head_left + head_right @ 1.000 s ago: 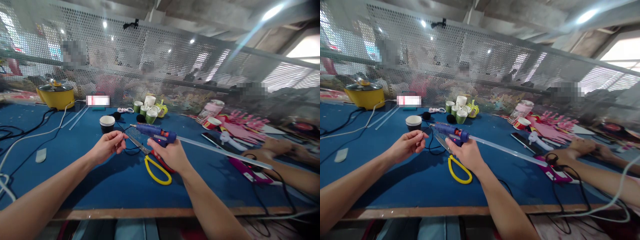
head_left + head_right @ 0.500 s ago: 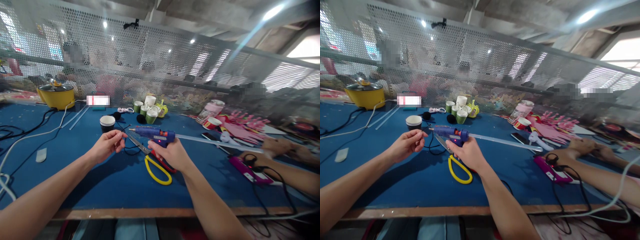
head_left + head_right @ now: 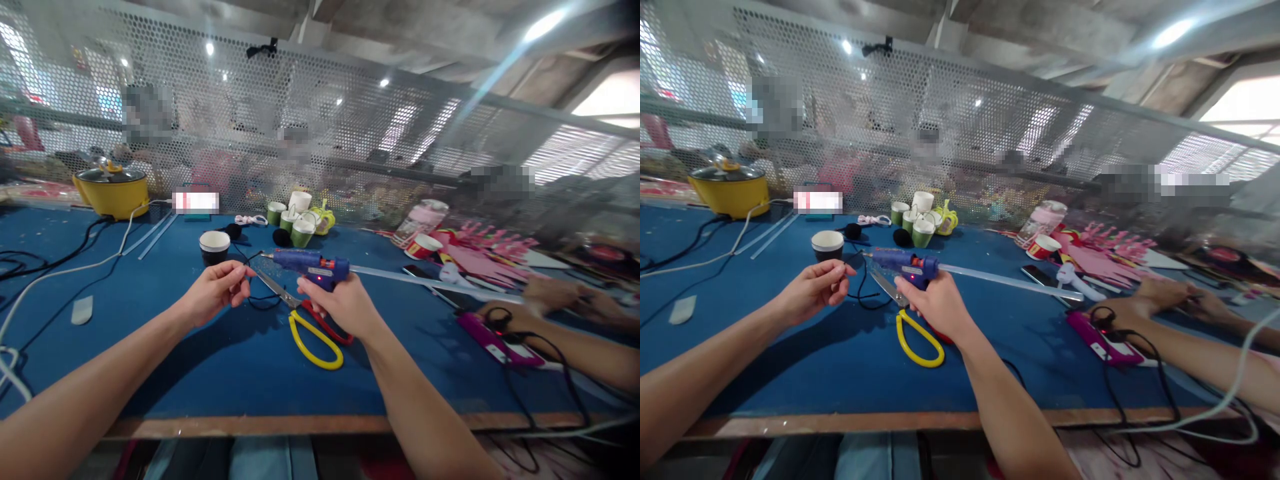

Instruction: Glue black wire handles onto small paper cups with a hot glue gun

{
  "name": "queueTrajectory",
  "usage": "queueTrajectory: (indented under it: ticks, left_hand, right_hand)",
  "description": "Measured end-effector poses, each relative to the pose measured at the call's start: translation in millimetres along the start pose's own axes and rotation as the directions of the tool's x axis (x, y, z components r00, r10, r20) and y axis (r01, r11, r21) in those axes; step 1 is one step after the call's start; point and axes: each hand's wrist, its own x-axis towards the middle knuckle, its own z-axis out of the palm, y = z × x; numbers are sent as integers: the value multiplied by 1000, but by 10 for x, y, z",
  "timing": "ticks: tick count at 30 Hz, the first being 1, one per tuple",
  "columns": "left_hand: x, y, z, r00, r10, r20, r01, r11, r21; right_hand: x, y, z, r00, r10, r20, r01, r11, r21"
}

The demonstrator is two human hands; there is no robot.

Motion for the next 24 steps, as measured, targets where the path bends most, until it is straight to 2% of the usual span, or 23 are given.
queueTrajectory:
  ticks: [5,11,15,19,24]
  left_hand:
    - [-4,29,-14,999,6,-35,-10,994,-108]
    - [48,64,-82,976,46,-215,-102,960,-259]
    - [78,67,-110,960,11,-281,-120,919,-375]
    - [82,74,-95,957,-30,-287,-101,897,-430]
    - [67,69,-81,965,-41,-260,-84,888,-453]
  right_hand:
    - [-16,-1,-26,999,15,-44,-14,1000,21]
    - [-55,-14,-5,998,-27,-62,27,1000,-3]
    - [-57,2,31,993,-84,-86,78,994,-71]
    - [-61,4,43,985,-138,-100,125,984,-127]
    - [-63,1,46,986,-122,-112,110,988,-111]
